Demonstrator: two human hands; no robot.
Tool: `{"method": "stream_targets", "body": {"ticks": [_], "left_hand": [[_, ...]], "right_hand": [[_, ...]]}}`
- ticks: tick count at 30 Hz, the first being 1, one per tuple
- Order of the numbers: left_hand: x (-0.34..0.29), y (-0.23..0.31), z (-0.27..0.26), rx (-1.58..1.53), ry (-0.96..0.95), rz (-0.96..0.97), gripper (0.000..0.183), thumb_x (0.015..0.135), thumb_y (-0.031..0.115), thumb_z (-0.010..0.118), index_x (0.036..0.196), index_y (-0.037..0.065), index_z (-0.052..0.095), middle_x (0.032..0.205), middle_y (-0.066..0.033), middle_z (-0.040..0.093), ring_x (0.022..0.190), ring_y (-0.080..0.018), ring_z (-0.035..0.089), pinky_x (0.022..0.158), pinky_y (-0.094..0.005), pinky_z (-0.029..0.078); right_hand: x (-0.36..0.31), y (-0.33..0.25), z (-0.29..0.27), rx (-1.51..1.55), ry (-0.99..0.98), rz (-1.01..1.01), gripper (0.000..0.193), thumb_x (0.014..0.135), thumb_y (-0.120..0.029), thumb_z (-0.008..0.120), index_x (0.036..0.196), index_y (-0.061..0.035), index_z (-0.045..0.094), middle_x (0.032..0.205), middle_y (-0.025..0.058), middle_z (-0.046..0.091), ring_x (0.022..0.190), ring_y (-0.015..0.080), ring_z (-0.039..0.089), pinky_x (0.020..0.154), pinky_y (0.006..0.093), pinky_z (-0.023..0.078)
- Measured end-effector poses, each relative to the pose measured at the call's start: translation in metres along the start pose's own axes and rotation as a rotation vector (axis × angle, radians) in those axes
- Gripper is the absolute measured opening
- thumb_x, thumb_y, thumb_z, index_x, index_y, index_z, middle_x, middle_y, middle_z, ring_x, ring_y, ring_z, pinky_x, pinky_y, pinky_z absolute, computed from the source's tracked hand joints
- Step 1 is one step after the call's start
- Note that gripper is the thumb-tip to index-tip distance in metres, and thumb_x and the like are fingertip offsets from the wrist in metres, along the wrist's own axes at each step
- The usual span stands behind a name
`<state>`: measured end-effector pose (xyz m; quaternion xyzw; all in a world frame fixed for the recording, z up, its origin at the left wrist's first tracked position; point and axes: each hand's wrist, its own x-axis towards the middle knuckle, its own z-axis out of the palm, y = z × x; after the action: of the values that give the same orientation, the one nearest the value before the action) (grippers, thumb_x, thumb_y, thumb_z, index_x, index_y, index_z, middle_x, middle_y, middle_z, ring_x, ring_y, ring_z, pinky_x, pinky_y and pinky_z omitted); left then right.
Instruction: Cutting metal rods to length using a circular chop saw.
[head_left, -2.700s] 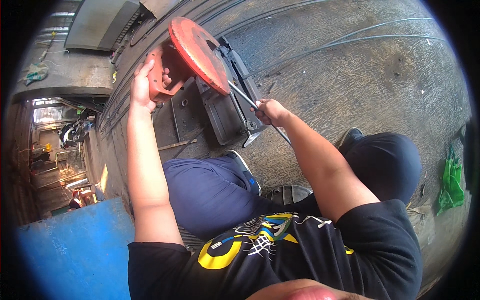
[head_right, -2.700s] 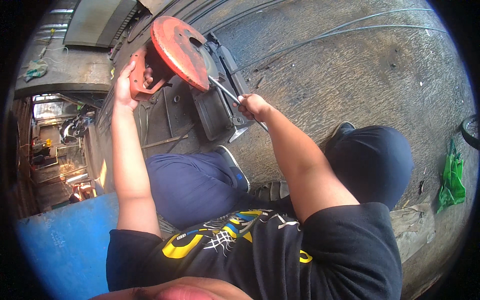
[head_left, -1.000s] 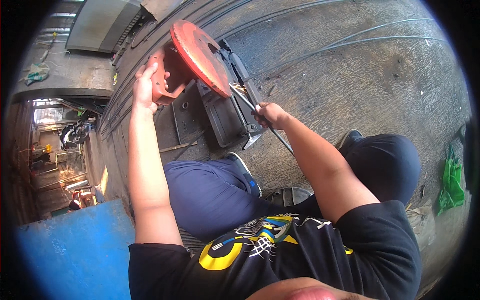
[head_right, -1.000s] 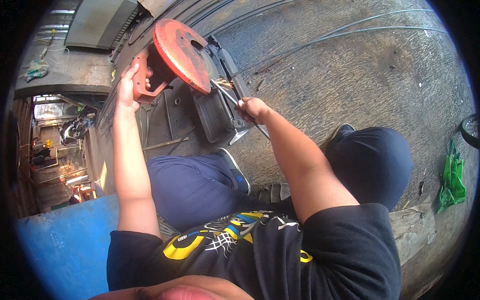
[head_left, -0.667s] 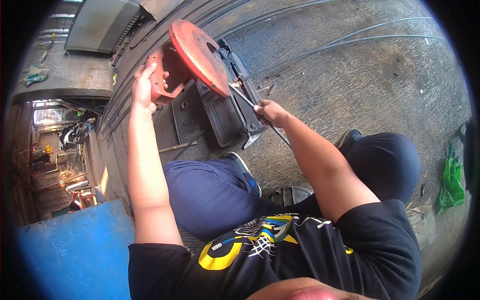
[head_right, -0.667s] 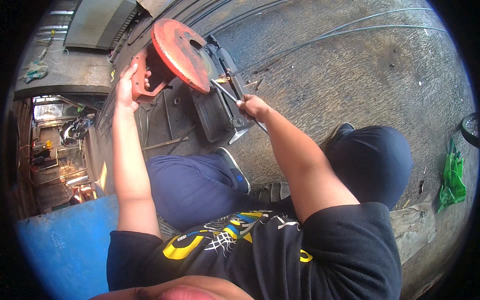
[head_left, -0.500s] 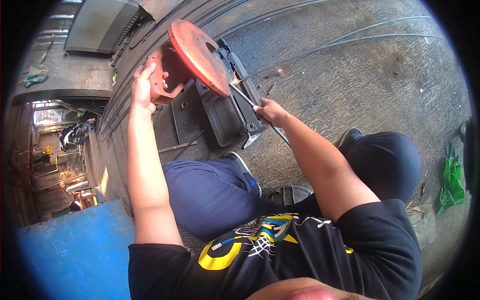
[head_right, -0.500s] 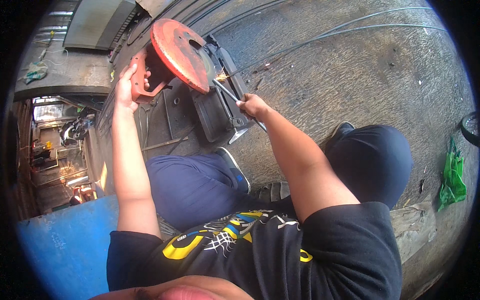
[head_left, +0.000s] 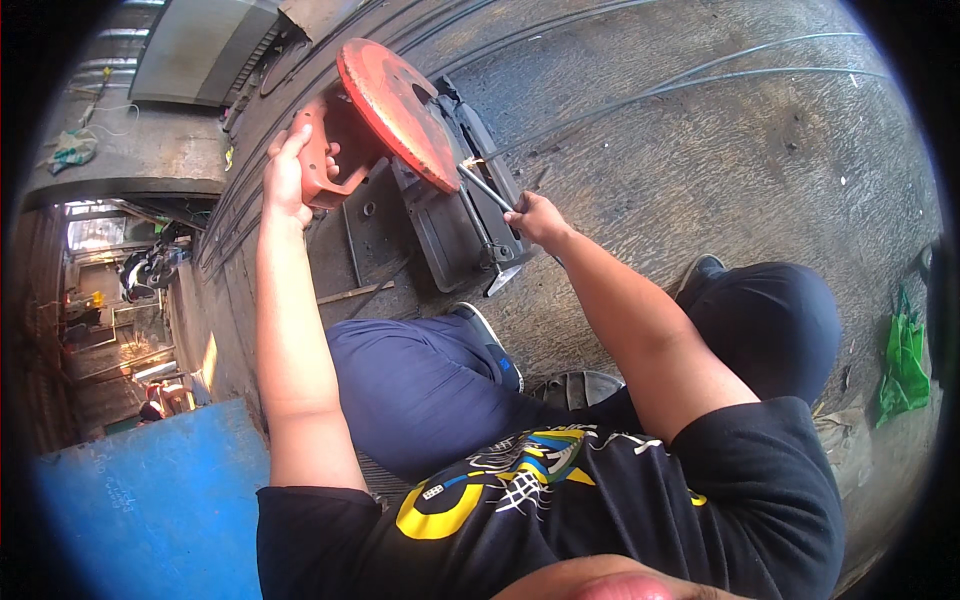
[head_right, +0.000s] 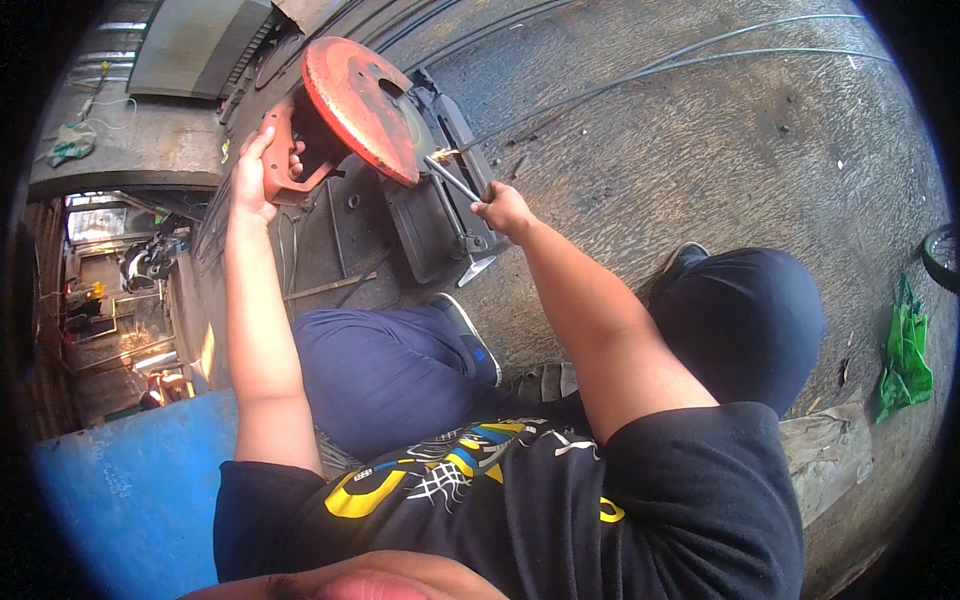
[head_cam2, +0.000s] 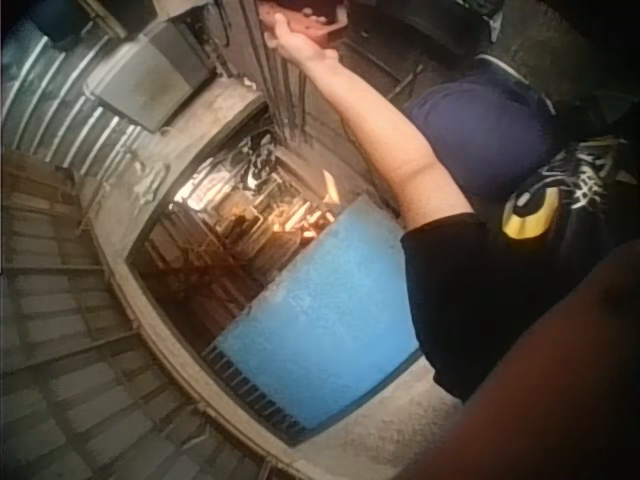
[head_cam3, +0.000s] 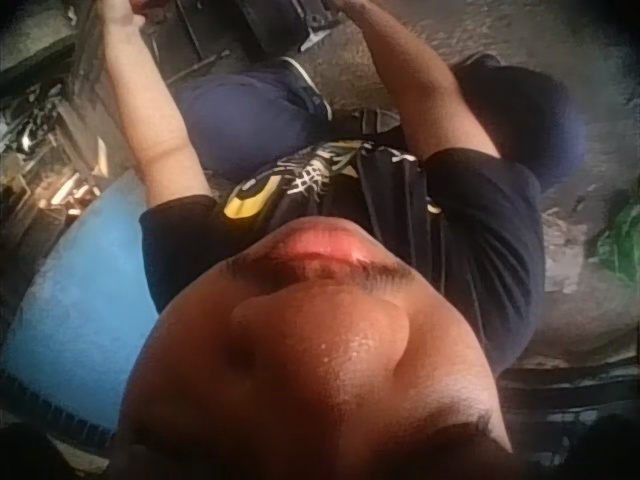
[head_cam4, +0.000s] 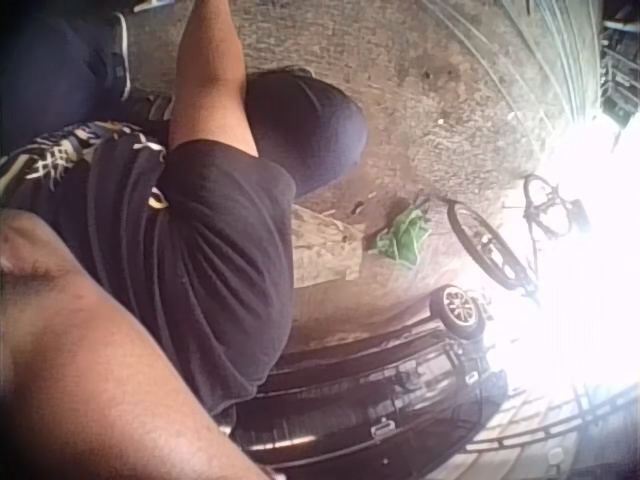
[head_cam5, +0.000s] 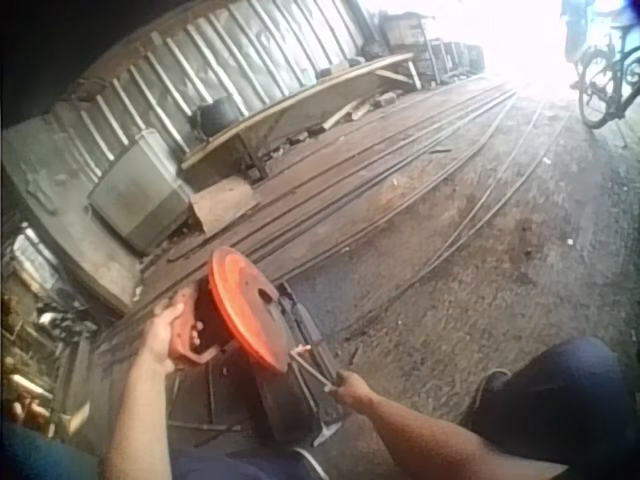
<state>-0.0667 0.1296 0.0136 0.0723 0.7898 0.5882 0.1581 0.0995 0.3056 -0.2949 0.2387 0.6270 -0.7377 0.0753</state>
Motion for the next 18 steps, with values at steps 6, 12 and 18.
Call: {"method": "stream_targets", "body": {"ticks": [6,12,18], "left_hand": [[-0.003,0.0,-0.004,-0.008,0.006,-0.007,0.03,0.09,0.028,0.059,0.109,0.006,0.051,0.085,-0.0125,0.061,0.063,-0.0168,0.06,0.055,-0.0301,0.054],[0.0,0.0,0.004,-0.021,-0.007,-0.014,0.03,0.09,0.028,0.058,0.111,0.007,0.051,0.085,-0.012,0.061,0.063,-0.0165,0.06,0.055,-0.03,0.054],[-0.002,-0.001,-0.004,-0.012,-0.003,-0.019,0.031,0.091,0.028,0.058,0.112,0.007,0.052,0.084,-0.0115,0.061,0.063,-0.0163,0.06,0.055,-0.0295,0.054]], "right_hand": [[-0.005,-0.008,0.006,-0.073,0.054,-0.053,0.027,0.082,-0.02,0.074,0.082,-0.0019,0.053,0.068,0.0055,0.056,0.062,0.0143,0.052,0.058,0.033,0.045],[0.006,0.01,0.007,0.171,0.029,-0.003,0.022,0.094,-0.024,0.059,0.09,-0.0024,0.059,0.068,0.0051,0.058,0.06,0.0133,0.051,0.056,0.031,0.043],[0.001,-0.004,0.011,0.081,-0.054,0.102,0.03,0.098,-0.029,0.051,0.098,-0.0024,0.064,0.075,0.0064,0.065,0.061,0.0107,0.052,0.056,0.028,0.042]]}}
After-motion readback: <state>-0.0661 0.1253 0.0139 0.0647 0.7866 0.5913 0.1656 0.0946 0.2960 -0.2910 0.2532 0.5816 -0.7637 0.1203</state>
